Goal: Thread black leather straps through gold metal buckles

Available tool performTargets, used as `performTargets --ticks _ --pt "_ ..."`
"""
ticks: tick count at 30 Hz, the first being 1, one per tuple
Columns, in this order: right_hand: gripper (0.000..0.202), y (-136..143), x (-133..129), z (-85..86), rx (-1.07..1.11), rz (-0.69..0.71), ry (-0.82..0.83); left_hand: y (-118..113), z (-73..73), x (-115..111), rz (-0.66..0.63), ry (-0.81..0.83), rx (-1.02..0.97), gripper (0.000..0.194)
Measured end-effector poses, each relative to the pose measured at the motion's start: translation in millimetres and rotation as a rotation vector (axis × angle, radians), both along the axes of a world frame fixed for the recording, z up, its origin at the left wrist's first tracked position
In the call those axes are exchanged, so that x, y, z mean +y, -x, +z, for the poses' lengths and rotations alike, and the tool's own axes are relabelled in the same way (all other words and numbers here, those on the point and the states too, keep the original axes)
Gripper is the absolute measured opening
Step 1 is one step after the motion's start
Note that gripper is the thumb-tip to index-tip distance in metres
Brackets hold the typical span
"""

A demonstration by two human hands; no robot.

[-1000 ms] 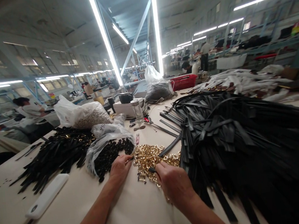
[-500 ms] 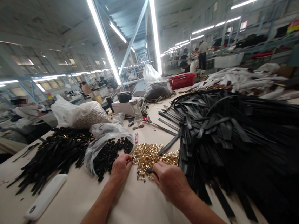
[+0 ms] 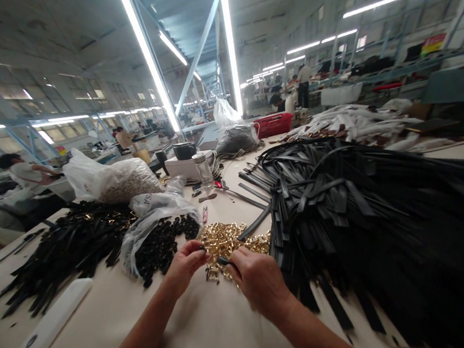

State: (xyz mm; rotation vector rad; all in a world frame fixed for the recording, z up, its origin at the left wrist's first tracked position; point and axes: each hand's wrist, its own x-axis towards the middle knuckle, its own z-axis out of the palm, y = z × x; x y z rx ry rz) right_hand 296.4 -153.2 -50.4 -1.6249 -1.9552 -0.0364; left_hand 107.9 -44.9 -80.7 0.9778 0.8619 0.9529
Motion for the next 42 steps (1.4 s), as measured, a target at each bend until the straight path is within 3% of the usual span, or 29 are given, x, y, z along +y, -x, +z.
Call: performTargets --ticks 6,16,35,42 --pt "0.018 0.4 1.1 -2.9 0.033 -0.008 -0.070 -6.2 2.1 -11.4 -0.094 0.172 -0.092 0.031" --pt "0.027 0.9 0.3 -3.6 0.017 0.013 -0.162 -14.7 5.9 -27.5 -0.141 0.264 -0.100 0.026" --pt "0.027 -1.2 1.0 -3.7 -0.106 0.084 -0.107 -8.6 11.5 -27.5 -0.202 0.208 -0.103 0.030" --pt "0.026 2.7 0.0 -4.9 -0.082 0.134 -0.023 -12.2 5.1 -31.3 -0.332 0.133 -0.009 0.023"
